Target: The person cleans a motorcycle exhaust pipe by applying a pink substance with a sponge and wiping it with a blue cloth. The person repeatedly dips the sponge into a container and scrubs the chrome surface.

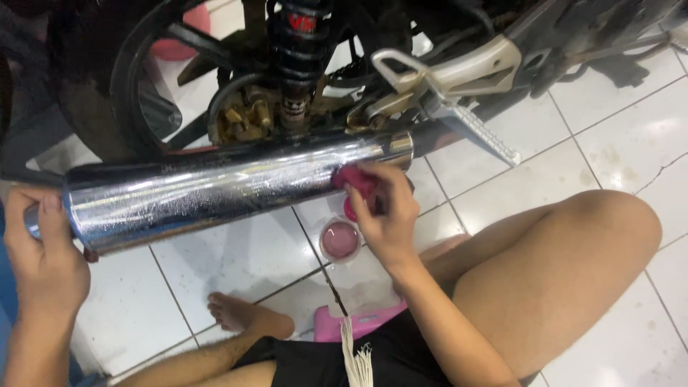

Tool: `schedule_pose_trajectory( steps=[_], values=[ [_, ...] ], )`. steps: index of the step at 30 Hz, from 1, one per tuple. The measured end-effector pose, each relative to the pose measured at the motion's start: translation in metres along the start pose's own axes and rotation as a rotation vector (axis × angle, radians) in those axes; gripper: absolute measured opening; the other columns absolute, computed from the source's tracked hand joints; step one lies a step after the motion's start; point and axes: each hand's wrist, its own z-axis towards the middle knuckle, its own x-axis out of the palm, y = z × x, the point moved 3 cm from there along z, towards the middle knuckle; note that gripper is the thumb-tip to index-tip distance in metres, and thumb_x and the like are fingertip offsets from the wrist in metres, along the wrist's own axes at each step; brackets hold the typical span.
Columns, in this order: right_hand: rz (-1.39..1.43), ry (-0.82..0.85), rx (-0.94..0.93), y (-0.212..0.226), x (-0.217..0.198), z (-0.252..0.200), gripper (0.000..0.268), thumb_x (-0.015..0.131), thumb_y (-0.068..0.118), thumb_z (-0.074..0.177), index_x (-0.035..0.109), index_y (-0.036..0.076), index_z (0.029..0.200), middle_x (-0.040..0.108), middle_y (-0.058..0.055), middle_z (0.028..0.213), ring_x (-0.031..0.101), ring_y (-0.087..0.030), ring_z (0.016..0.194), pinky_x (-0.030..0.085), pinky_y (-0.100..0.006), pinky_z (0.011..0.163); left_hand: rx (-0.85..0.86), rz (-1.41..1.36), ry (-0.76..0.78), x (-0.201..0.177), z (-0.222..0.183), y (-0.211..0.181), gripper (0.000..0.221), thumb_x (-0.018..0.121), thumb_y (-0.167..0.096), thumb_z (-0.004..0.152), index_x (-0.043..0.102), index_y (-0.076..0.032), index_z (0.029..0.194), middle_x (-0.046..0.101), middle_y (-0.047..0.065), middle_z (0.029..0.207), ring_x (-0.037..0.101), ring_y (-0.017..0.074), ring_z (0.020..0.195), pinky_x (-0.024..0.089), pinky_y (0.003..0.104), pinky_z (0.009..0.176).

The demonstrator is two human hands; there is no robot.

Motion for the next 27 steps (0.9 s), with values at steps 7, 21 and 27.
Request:
schedule_pose_trajectory(
  steps=[7,21,27],
  values=[
    [0.057,0.021,0.052,0.003,0.003,0.018,0.025,0.063,-0.003,0.098,0.066,-0.002,0.123,0.063,-0.02,0.127,0.069,-0.029,0.111,0.065,-0.029,0.087,0.058,0.082,-0.005,-0.002,-0.001,-0.001,0.023,0.033,-0.014,0.13,0.04,0.007,0.123,0.043,0.021,0.106,0.049,0.0281,0.065,0.039,0.035,0.044],
    [0.048,-0.037,0.065,0.004,-0.003,0.032,0.012,0.074,0.003,0.094,0.073,-0.002,0.104,0.068,-0.014,0.103,0.065,-0.016,0.076,0.058,-0.021,0.066,0.002,0.094,-0.04,-0.002,0.0,0.001,0.029,0.037,-0.024,0.128,0.043,0.002,0.116,0.044,0.015,0.095,0.045,0.0228,0.066,0.038,0.036,0.046],
    [0.074,0.043,0.034,0.012,0.002,0.042,0.014,0.072,0.008,0.096,0.074,0.001,0.108,0.07,-0.012,0.105,0.064,-0.014,0.078,0.056,-0.021,0.065,0.005,0.038,-0.043,0.001,0.0,0.003,0.03,0.037,-0.025,0.127,0.041,0.0,0.112,0.042,0.012,0.09,0.043,0.0208,0.063,0.037,0.035,0.048]
  ],
)
